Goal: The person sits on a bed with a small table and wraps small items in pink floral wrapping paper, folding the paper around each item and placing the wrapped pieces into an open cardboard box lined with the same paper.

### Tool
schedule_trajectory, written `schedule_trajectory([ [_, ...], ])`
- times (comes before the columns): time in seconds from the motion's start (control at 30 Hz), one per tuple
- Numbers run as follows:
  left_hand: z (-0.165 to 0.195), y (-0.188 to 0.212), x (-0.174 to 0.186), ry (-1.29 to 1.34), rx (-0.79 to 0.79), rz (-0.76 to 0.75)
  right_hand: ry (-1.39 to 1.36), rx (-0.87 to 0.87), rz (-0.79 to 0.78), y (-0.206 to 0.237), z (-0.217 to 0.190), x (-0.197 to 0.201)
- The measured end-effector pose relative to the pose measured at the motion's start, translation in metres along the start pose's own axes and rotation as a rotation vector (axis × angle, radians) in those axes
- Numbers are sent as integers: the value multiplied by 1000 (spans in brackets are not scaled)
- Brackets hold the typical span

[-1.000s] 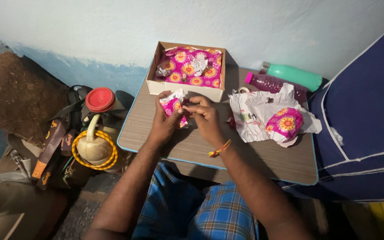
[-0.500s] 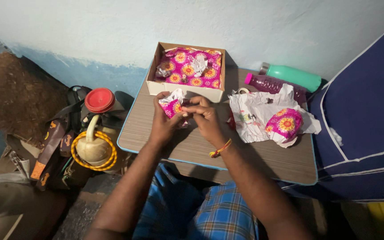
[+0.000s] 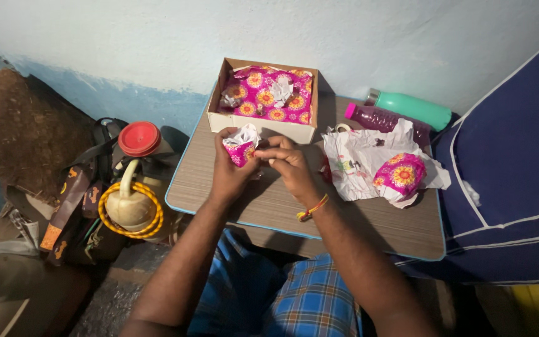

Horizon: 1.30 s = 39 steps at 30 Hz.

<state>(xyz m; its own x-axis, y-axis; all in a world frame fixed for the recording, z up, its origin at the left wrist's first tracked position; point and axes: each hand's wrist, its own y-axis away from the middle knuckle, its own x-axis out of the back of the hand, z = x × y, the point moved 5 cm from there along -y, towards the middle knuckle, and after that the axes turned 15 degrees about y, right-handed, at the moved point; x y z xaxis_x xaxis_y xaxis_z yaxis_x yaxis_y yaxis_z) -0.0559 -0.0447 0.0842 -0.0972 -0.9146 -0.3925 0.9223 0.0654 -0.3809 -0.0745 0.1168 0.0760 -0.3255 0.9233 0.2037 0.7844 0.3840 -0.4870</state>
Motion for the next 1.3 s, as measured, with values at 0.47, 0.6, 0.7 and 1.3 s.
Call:
schedule_trajectory([
  [0.47,-16,5,-3,238,160,-157,-193,-334,3,0,2,-1],
  [0.6,-21,6,0,273,232,-132,-218,-307,-3,-3,-4,-4],
  [0.7,-22,9,-1,268,229,-171,-200,-324,-5,-2,0,-4],
  [1.3,-34,13,6,85,195,-204,-235,-413,42,6,14,-13],
])
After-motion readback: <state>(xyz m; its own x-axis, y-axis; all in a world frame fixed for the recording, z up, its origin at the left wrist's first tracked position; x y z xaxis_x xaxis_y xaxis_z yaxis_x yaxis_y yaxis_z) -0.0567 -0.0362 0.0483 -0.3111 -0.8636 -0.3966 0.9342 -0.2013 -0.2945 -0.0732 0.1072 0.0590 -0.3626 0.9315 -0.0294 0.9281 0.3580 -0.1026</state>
